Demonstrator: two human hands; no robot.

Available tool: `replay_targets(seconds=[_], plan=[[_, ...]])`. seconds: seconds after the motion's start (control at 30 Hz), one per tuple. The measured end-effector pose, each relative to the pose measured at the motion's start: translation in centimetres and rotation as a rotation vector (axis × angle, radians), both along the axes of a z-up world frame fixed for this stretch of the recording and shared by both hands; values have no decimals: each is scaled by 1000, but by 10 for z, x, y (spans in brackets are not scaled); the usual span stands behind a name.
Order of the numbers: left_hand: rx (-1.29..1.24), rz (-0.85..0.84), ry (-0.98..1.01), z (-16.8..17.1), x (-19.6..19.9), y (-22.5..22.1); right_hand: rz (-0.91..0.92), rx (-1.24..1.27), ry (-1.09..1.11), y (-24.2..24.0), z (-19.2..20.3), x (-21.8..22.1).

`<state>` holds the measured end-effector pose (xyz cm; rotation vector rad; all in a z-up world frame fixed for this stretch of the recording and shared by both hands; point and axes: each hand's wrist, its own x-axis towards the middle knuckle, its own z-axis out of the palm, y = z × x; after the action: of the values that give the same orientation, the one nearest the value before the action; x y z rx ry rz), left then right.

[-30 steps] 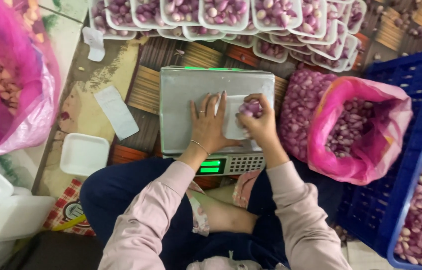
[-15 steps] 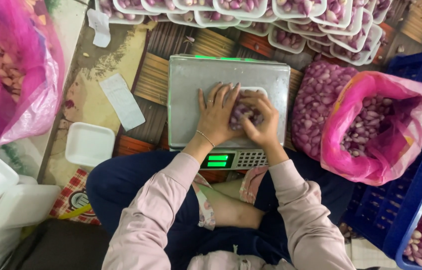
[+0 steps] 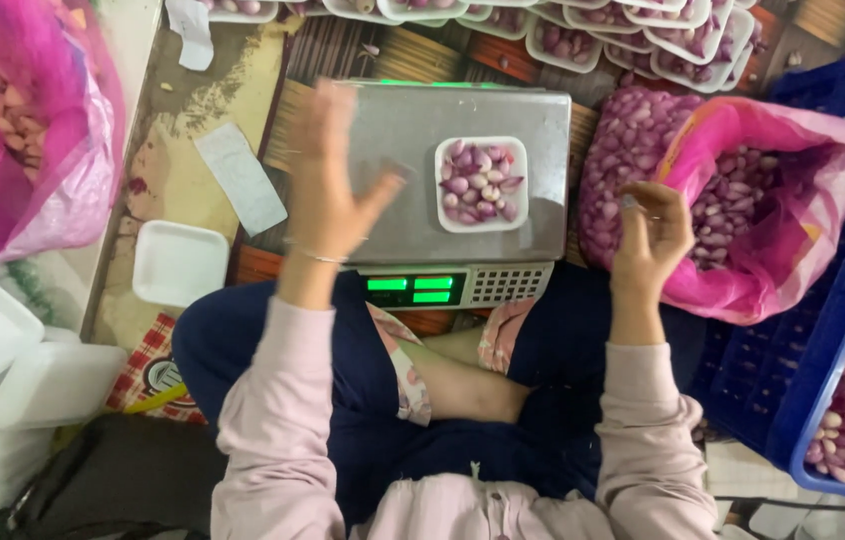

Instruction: The person weighs small purple onions on a digital scale and places them into white plastic trays, then stacks the trays on the floor.

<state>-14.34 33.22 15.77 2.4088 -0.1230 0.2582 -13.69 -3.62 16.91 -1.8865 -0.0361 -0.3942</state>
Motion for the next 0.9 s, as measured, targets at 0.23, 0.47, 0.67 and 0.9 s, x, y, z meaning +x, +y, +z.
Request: replay_targets(seconds=[0.23, 0.47, 0.67, 0.9], plan=[[-350, 445, -179, 46, -62, 80, 110, -435, 65, 14, 4, 12], [-840, 889, 27, -4, -66, 119, 373, -819, -110, 45, -71, 93], [-896, 774, 187, -12, -37, 106, 293, -1052, 227, 60, -67, 102], [-864, 711, 203, -26, -32, 105, 302, -908, 204, 34, -49, 98]])
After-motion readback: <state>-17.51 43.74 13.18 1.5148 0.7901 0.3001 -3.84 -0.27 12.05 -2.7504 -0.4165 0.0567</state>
